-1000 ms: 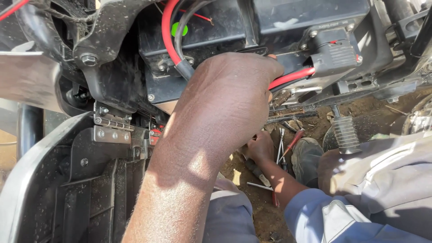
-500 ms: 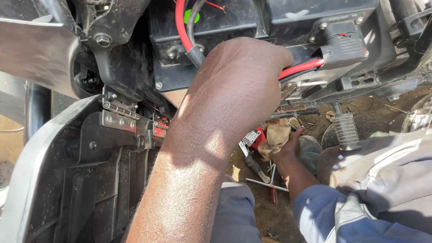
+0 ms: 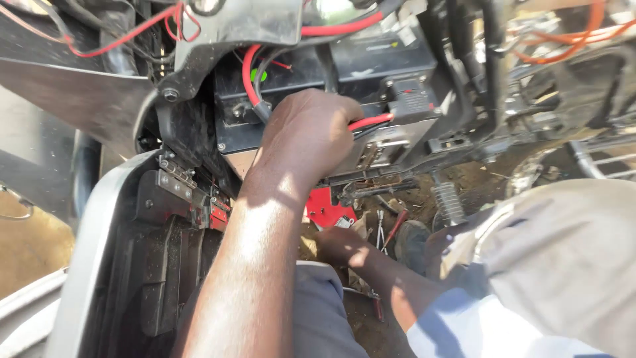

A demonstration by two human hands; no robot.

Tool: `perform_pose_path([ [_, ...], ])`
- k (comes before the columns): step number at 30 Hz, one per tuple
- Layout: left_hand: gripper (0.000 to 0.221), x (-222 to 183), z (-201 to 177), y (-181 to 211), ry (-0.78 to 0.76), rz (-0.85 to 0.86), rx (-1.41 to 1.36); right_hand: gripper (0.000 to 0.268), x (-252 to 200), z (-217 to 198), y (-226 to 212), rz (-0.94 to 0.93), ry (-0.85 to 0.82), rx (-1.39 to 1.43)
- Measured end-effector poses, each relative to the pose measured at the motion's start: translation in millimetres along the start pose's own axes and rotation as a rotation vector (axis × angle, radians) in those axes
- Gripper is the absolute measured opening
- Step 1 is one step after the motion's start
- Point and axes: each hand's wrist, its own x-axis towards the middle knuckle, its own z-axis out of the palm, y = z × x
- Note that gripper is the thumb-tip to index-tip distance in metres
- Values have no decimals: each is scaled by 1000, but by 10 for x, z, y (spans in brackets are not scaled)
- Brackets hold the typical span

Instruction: Working on motorcycle battery connections, including unplugging and plugging in connectors and using a screwdriver.

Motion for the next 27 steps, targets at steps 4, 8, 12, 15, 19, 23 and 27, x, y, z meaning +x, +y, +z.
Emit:
perform_pose_path([
  [4, 60, -66, -29, 126, -21, -58, 69, 36, -642, -830, -480, -295, -210, -321],
  [8, 59, -154, 120, 107, 77, -33, -37, 34, -1755, -1678, -648, -308, -420, -738],
  [12, 43, -240, 65, 239, 131, 2, 1, 41, -2941, -2847, -528, -216, 133, -400],
  [15, 40, -243, 165, 327, 190, 33, 40, 35, -3055, -3148, 147, -408, 743, 203],
  [19, 55, -102, 362, 481, 350, 6, 206, 19, -2453, -3126, 1234, -555, 1632, 547],
  [23, 62, 229, 697, 813, 386, -87, 140, 22, -2388, -3199, 1136, -601, 1614, 662],
  [27, 62, 593, 1017, 1001, 583, -275, 155, 20, -2137, -3209, 1105, -570, 1713, 413],
])
